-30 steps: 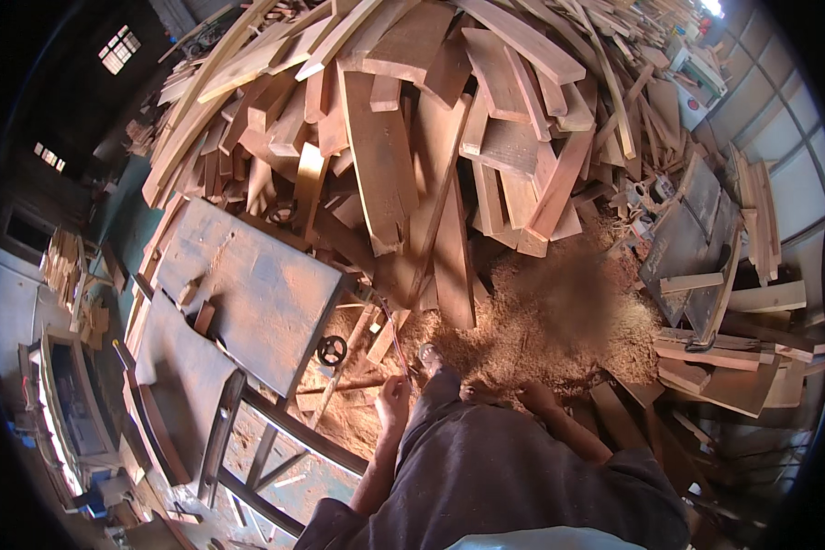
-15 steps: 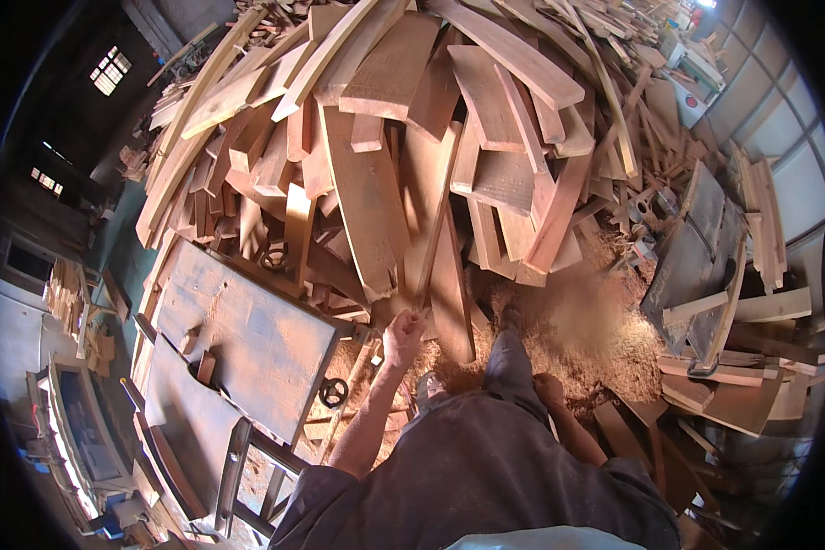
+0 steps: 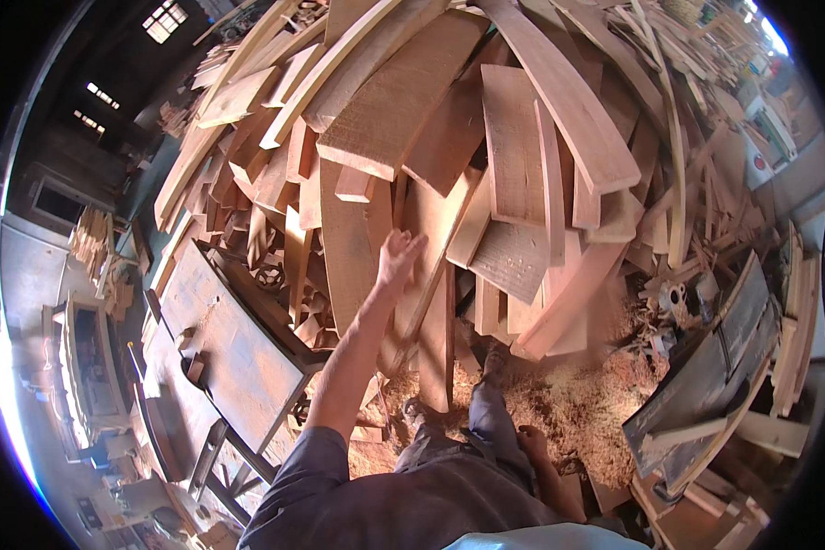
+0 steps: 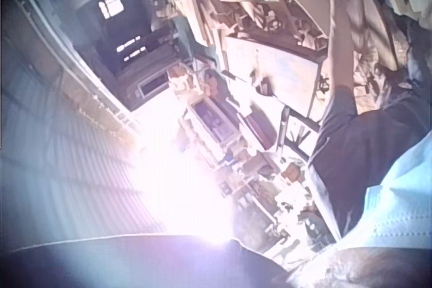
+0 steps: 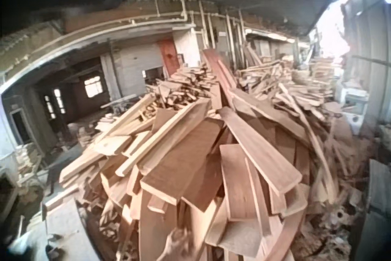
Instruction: The person picks up curved wooden pieces from a large pile and places them on a metal guide or table, then measures a wooden piece with a yellow tape measure.
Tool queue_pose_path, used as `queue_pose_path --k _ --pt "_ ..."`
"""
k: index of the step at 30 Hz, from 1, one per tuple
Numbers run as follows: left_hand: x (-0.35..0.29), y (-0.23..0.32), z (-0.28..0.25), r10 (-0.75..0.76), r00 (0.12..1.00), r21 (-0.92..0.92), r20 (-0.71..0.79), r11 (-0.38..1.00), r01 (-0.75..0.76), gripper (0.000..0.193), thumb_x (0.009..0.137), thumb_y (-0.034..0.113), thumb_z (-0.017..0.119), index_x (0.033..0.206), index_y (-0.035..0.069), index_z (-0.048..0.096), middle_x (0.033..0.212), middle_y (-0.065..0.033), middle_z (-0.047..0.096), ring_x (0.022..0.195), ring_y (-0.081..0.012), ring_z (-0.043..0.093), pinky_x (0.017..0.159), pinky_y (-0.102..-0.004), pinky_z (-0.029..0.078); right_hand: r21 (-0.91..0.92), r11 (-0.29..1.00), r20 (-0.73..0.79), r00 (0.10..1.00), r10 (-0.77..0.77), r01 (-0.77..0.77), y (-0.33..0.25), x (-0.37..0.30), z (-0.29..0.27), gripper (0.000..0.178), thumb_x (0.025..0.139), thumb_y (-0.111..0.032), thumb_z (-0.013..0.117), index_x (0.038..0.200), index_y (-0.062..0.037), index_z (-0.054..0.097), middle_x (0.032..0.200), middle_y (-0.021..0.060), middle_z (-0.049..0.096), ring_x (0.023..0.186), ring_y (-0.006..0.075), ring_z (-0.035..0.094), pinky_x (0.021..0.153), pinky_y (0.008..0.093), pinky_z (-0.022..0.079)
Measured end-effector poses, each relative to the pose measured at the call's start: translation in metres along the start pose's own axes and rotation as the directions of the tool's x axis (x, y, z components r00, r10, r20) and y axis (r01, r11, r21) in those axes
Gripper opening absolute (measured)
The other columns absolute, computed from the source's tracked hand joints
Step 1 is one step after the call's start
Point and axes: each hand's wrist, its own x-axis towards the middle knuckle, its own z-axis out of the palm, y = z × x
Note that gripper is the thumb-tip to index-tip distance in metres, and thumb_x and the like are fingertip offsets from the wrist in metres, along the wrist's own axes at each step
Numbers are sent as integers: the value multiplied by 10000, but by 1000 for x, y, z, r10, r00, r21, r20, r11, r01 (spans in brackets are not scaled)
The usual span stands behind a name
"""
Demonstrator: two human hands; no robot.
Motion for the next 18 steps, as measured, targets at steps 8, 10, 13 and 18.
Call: queue_pose_path --k 8,10,13,18 --pt "138 104 25 -107 971 -596 -215 801 -44 368 894 287 817 1137 100 614 936 -37 631 794 -181 637 669 -366 557 63 994 40 995 -93 90 3 33 -58 399 871 -226 697 1178 28 714 906 158 768 707 197 726 650 346 581" --pt "152 116 34 -171 943 -619 -286 784 -46 367 875 253 831 1133 80 636 924 -47 658 756 -205 654 640 -382 575 79 995 61 996 -61 57 -3 29 -70 398 877 -226 704 1183 28 708 898 149 762 709 188 718 646 343 578" --pt "159 127 54 -157 935 -630 -318 772 -85 389 846 221 849 1146 64 657 936 -67 686 742 -240 671 623 -397 584 176 984 72 997 -40 27 2 34 -78 371 892 -214 708 1174 27 699 831 120 729 680 181 695 609 341 561" --pt "136 110 48 -147 952 -596 -268 802 -44 507 788 207 879 1206 31 653 1017 -89 699 851 -264 689 645 -429 589 34 993 26 993 -118 117 12 44 -88 354 884 -210 706 1159 12 705 794 102 713 684 170 683 579 338 540"
